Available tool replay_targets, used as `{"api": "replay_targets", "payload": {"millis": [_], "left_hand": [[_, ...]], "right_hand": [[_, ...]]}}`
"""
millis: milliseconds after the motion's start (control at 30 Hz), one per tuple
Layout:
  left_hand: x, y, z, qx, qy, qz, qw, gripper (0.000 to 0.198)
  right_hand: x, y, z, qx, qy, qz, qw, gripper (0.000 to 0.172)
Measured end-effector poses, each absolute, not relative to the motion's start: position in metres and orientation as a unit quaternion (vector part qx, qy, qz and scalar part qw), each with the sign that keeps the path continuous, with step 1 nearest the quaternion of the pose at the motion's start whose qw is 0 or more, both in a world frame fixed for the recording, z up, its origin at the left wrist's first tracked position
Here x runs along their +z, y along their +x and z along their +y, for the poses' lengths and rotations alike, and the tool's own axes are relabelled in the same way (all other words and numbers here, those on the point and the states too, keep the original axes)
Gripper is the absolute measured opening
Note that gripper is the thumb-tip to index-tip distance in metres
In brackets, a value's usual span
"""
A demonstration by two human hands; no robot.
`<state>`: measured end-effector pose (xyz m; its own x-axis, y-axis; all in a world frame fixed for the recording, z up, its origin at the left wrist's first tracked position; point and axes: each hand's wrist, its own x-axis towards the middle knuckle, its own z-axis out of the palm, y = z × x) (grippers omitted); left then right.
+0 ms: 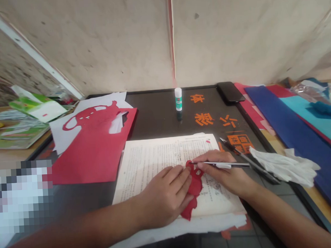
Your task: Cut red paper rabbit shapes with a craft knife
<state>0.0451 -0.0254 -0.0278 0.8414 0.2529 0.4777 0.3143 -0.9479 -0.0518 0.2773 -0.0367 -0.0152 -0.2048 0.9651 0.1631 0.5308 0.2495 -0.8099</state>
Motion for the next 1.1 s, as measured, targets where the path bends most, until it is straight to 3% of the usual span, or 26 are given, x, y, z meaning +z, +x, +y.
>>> {"api": "replay_targets", "payload": {"millis": [1100], "left_hand": [[-0.0376, 0.0482, -0.0320, -0.211, -0.958, -0.170, 0.089, 0.041]], "right_hand": [[-0.0180, 0.2795, -0.0394, 0.311, -0.536, -0.720, 0.311, 0.021]]}}
